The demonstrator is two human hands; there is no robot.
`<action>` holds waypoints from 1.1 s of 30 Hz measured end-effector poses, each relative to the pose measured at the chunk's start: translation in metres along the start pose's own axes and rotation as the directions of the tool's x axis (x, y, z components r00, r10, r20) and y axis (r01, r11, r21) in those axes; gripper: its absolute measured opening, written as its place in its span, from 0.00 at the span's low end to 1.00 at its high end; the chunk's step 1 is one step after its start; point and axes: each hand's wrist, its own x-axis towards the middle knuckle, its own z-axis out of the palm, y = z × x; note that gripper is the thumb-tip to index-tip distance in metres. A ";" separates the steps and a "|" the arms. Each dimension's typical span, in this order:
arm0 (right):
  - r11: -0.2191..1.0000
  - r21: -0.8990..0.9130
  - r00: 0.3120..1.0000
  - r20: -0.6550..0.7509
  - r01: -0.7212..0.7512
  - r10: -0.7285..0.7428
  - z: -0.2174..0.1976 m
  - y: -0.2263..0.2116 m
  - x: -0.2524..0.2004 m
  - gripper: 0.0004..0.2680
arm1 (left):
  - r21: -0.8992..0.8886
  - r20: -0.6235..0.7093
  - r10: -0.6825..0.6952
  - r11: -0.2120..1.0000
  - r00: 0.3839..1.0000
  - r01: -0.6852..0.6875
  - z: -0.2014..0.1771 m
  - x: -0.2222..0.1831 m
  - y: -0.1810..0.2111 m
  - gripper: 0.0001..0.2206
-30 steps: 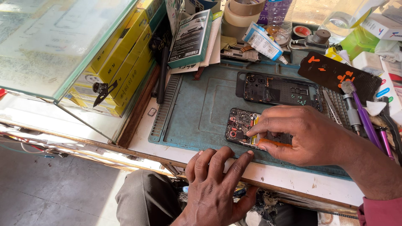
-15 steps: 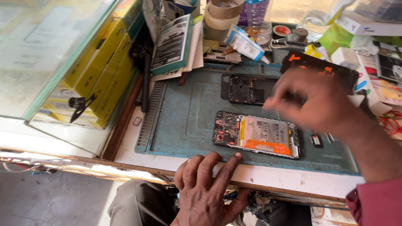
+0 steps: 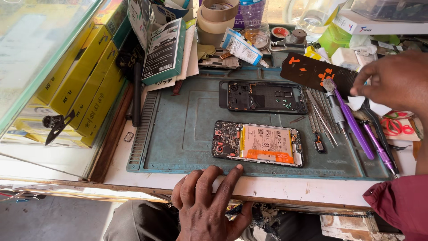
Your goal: The person works on a disassembled smartphone, using a purple plastic pry tool to lift and remove the battery from the device's chassis. They also use a spray bottle to apply liquid to the battery area and a white cloth to wipe the internal components. The person handles the battery and the phone casing throughout the process.
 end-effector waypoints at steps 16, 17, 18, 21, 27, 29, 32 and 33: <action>0.972 0.174 0.967 -0.226 0.157 -0.116 0.001 -0.009 0.002 0.04 | -0.045 0.030 0.007 0.999 1.000 -0.006 0.002 -0.003 -0.004 0.33; 0.978 0.143 0.971 -0.206 0.155 -0.123 0.006 -0.005 0.004 0.04 | -0.052 0.034 0.003 0.999 0.999 -0.002 0.002 -0.003 -0.004 0.33; 0.976 0.175 0.974 -0.205 0.132 -0.095 0.010 -0.001 0.006 0.05 | -0.058 0.036 -0.001 0.998 0.999 0.003 0.002 -0.003 -0.004 0.33; 0.943 0.329 0.991 -0.131 0.047 -0.004 0.020 0.012 0.011 0.06 | -0.032 0.018 0.011 0.999 1.000 -0.010 0.001 -0.003 -0.004 0.32; 0.911 0.399 0.995 0.032 -0.100 0.095 0.014 0.012 0.011 0.05 | -0.046 0.033 0.013 0.999 0.999 -0.012 0.001 -0.003 -0.005 0.32; 0.959 0.268 0.995 0.005 -0.093 0.095 -0.001 0.002 0.003 0.05 | -0.044 0.035 0.015 0.999 0.999 -0.013 0.002 -0.003 -0.005 0.32; 0.883 0.449 0.990 0.021 -0.137 0.142 -0.010 -0.015 -0.004 0.05 | -0.045 0.042 0.010 0.999 0.999 -0.008 0.002 -0.004 -0.005 0.32; 0.876 0.460 0.989 0.041 -0.144 0.142 -0.011 -0.017 -0.004 0.06 | -0.047 0.045 0.009 0.999 0.999 -0.007 0.003 -0.004 -0.005 0.33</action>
